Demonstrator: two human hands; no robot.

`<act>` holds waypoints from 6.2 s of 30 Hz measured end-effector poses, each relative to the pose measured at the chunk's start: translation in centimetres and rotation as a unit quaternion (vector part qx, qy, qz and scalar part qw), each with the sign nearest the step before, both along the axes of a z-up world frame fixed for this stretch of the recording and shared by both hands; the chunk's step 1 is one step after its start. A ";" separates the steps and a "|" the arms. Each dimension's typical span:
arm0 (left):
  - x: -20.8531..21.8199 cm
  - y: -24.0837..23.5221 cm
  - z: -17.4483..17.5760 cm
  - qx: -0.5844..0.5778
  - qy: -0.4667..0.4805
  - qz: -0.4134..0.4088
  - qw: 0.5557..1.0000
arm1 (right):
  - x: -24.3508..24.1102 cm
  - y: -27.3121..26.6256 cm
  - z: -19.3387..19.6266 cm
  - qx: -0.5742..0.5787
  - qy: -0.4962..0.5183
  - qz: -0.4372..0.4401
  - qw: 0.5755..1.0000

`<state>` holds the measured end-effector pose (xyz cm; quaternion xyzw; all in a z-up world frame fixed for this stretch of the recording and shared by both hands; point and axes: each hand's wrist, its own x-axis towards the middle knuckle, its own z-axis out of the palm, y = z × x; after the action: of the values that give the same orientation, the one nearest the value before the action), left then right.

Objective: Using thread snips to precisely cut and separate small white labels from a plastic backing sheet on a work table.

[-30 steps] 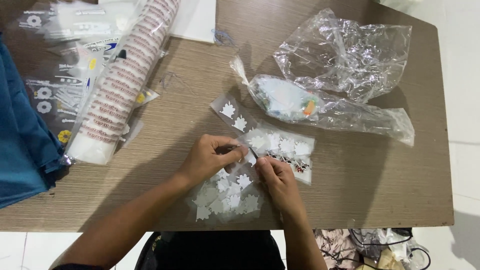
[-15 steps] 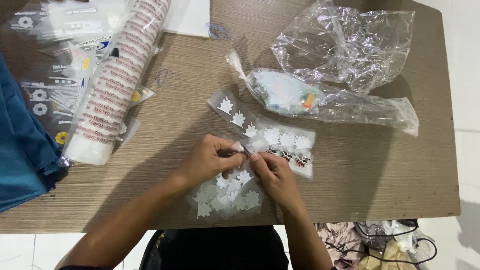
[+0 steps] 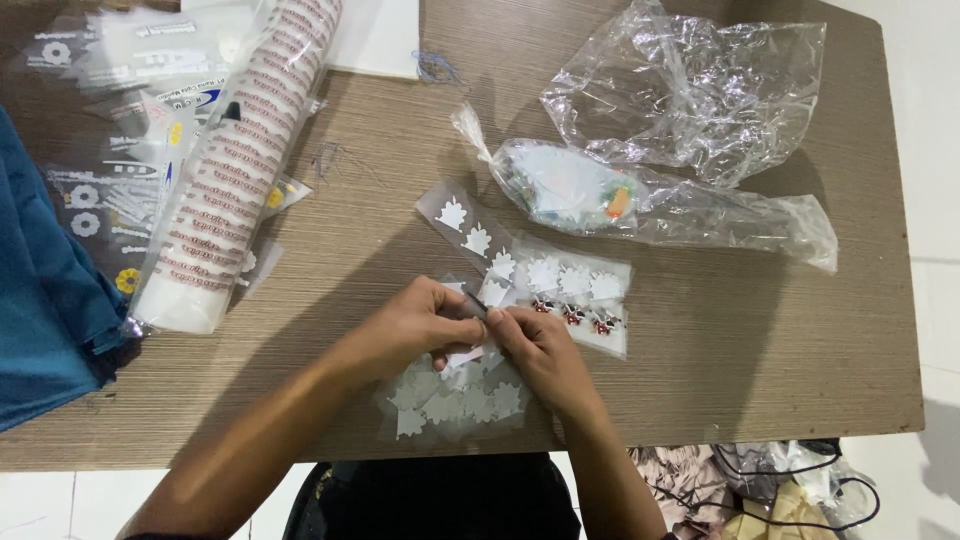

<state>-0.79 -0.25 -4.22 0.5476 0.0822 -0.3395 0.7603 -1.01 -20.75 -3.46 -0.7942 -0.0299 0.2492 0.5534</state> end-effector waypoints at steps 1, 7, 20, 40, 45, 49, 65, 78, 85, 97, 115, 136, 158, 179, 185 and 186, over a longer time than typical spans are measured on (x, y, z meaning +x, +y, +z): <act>0.0 0.0 -0.3 0.001 -0.001 -0.001 1.000 | 0.0 0.0 -0.1 0.001 -0.001 -0.001 1.000; 0.0 0.4 1.0 0.012 0.007 -0.013 1.000 | 0.0 0.1 0.1 0.011 0.008 0.008 1.000; 0.5 1.4 2.6 0.253 -0.283 -0.080 0.922 | -0.8 -0.8 3.7 0.029 -0.018 -0.090 0.995; 6.6 1.8 -1.1 0.580 -0.450 -0.087 0.673 | 5.4 -2.2 -0.2 -0.006 -0.260 -0.109 0.959; 7.6 1.7 -4.8 0.562 -0.499 0.029 0.659 | 5.2 -2.6 -0.9 -0.023 -0.250 -0.114 0.961; 6.7 1.8 -2.9 0.535 -0.527 0.049 0.658 | 5.2 -2.2 -1.2 -0.028 -0.244 -0.127 0.961; 5.9 3.0 0.7 -0.130 -0.303 0.165 0.929 | 4.7 -0.5 2.7 0.120 -0.072 -0.164 0.977; 5.2 4.2 3.6 0.075 -0.269 0.175 0.944 | 4.8 -1.2 1.0 0.130 -0.110 -0.083 0.982; 5.6 4.2 2.4 0.080 -0.231 0.221 0.944 | 4.4 -2.6 1.8 0.115 -0.061 0.048 0.990; 4.2 1.2 2.1 0.093 -0.272 0.113 0.951 | 4.5 -0.5 1.3 0.115 -0.193 -0.122 0.967; 3.5 0.7 2.6 0.166 -0.297 0.058 0.939 | 4.0 -0.1 1.7 0.111 -0.165 -0.184 0.963; 3.2 -0.6 5.2 0.094 -0.127 0.241 0.958 | 3.4 -0.5 0.3 0.125 -0.088 -0.020 0.988; 2.9 0.0 5.6 0.155 -0.158 0.211 0.952 | 3.9 -1.3 -1.5 0.094 -0.114 0.017 0.989; 3.3 0.0 4.5 0.134 -0.191 0.168 0.958 | 3.9 -1.6 -0.2 0.089 -0.091 0.033 0.991; 2.7 -0.1 6.4 0.149 -0.178 0.162 0.959 | 3.9 -1.7 0.3 0.090 -0.090 0.034 0.991; 2.5 0.0 6.9 0.152 -0.167 0.159 0.961 | 4.0 -1.5 0.5 0.092 -0.084 0.036 0.992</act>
<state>1.67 -0.22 2.64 0.6855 0.0909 -0.1012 0.7153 2.95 -22.29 -3.00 -0.7564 -0.1280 0.1973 0.6103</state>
